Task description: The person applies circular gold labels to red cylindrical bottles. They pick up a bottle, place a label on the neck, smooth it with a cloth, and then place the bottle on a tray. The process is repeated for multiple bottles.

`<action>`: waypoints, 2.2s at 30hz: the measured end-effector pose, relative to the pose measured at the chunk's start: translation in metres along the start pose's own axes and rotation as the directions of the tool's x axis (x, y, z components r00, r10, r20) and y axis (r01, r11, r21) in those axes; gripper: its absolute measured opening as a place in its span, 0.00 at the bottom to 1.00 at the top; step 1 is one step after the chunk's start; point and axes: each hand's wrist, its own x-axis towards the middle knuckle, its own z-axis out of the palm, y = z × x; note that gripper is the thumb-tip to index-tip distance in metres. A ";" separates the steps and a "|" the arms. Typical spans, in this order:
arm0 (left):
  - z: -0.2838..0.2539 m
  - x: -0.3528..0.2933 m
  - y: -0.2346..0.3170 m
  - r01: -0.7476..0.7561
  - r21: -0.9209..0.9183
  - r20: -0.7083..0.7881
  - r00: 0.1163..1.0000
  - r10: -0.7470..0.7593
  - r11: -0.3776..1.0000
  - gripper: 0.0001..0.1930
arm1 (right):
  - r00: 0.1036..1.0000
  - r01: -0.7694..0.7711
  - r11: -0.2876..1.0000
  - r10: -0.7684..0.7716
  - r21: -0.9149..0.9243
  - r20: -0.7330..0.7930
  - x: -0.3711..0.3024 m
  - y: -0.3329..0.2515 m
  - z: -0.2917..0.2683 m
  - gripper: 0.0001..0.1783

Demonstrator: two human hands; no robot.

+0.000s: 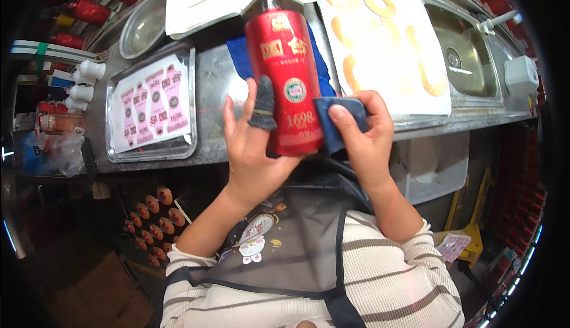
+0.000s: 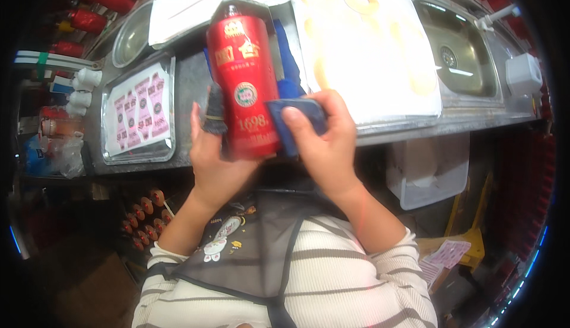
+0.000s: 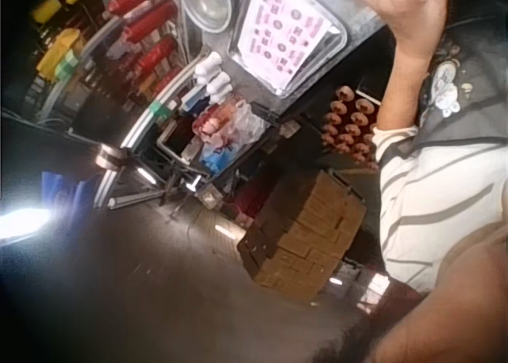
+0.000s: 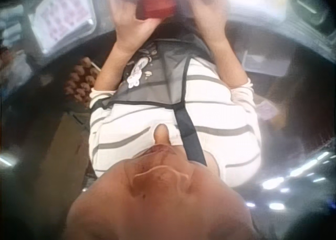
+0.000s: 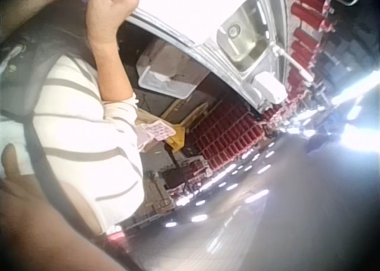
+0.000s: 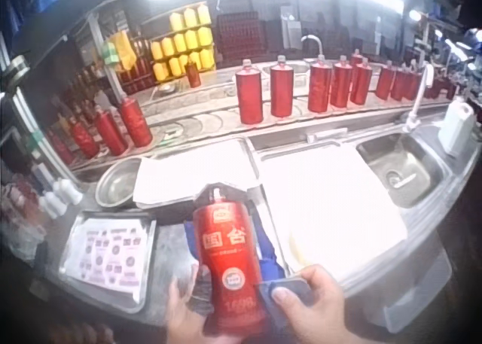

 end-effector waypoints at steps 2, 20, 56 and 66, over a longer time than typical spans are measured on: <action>-0.002 -0.001 -0.003 -0.016 -0.046 0.028 0.999 0.017 0.999 0.47 | 1.000 -0.025 0.998 0.026 -0.051 0.005 0.015 0.005 -0.013 0.09; -0.022 0.011 -0.028 -0.057 -0.116 0.104 0.992 0.069 0.992 0.51 | 0.972 0.231 0.969 -0.233 -0.083 -0.024 0.108 -0.029 0.033 0.09; -0.002 -0.052 0.000 0.054 -0.184 -0.071 0.995 -0.068 0.981 0.28 | 0.830 0.506 0.817 -0.374 -0.277 0.413 -0.023 -0.028 -0.032 0.16; -0.014 -0.021 -0.022 0.275 -0.586 0.037 0.949 -0.314 0.762 0.35 | 0.941 0.131 0.991 -0.114 -0.032 0.320 -0.012 -0.021 -0.024 0.13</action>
